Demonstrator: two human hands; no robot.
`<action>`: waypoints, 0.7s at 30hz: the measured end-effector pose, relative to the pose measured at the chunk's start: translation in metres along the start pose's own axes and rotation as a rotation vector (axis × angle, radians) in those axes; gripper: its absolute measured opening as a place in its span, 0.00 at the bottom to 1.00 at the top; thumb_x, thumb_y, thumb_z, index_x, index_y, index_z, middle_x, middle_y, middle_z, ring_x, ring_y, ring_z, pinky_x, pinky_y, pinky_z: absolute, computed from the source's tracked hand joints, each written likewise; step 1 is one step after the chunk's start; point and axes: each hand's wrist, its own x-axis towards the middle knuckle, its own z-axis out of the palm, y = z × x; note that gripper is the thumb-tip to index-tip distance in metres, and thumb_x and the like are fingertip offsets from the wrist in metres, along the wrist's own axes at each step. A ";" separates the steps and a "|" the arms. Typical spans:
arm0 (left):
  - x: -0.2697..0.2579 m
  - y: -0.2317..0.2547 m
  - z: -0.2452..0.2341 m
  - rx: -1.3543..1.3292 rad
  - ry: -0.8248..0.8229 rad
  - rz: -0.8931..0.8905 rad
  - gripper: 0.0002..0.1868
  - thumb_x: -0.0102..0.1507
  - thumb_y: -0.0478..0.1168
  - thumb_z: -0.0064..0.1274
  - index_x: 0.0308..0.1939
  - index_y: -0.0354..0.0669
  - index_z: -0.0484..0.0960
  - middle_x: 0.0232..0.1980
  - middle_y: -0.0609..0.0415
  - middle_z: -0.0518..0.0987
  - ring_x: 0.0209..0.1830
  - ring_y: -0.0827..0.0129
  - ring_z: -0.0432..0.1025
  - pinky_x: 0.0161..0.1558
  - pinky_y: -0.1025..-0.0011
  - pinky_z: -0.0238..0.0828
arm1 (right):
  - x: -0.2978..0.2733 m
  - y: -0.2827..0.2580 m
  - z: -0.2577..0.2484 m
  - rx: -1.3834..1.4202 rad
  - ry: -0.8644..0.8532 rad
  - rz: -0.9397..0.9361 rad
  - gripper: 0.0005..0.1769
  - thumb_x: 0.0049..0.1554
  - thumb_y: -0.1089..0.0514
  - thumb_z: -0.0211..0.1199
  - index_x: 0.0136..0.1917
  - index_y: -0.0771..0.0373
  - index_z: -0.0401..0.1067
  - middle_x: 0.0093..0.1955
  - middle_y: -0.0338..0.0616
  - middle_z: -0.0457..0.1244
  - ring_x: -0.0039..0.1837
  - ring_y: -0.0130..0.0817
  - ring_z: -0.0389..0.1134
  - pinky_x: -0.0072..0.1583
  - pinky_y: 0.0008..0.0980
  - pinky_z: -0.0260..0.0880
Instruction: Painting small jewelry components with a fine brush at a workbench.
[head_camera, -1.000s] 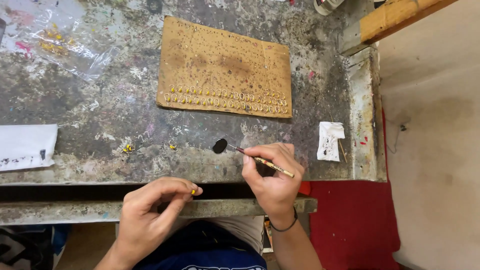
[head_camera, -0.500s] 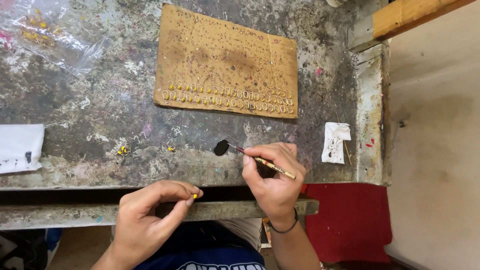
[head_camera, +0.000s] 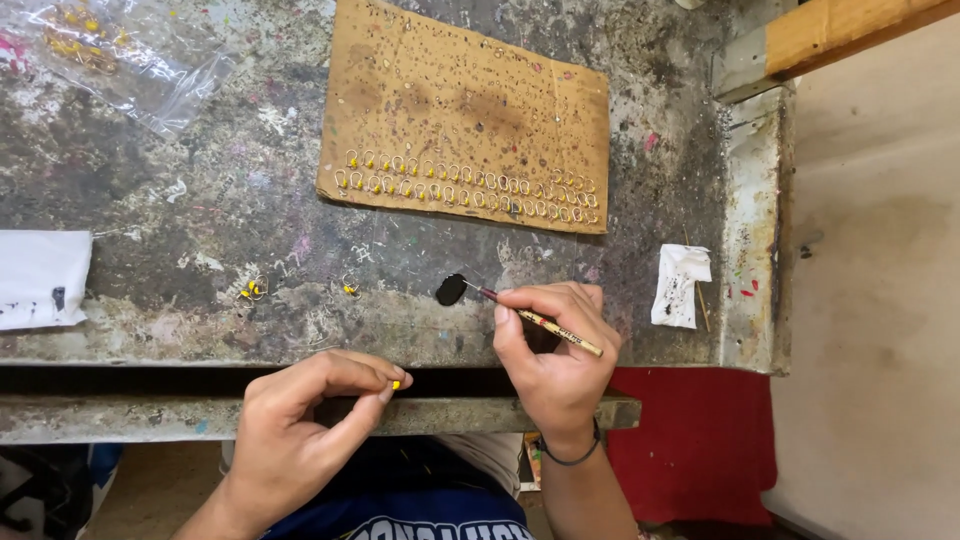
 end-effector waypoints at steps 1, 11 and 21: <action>0.000 -0.001 0.000 0.000 0.000 0.003 0.04 0.59 0.28 0.57 0.30 0.39 0.81 0.35 0.50 0.88 0.37 0.70 0.86 0.45 0.79 0.83 | 0.000 0.000 0.000 0.001 0.000 -0.001 0.02 0.55 0.65 0.67 0.42 0.60 0.78 0.42 0.39 0.72 0.45 0.32 0.74 0.58 0.34 0.65; -0.006 -0.001 0.005 -0.115 0.011 -0.098 0.05 0.59 0.28 0.57 0.29 0.38 0.79 0.36 0.46 0.88 0.38 0.68 0.86 0.37 0.81 0.83 | -0.014 0.012 -0.003 0.164 0.137 0.033 0.00 0.57 0.65 0.66 0.43 0.63 0.76 0.40 0.43 0.70 0.45 0.35 0.71 0.57 0.33 0.68; -0.007 -0.004 0.018 -0.156 0.012 -0.100 0.06 0.60 0.26 0.55 0.30 0.37 0.77 0.37 0.44 0.87 0.38 0.68 0.85 0.41 0.78 0.85 | -0.094 -0.006 0.012 0.693 0.127 0.154 0.07 0.61 0.60 0.58 0.48 0.67 0.69 0.44 0.59 0.71 0.45 0.48 0.77 0.49 0.39 0.85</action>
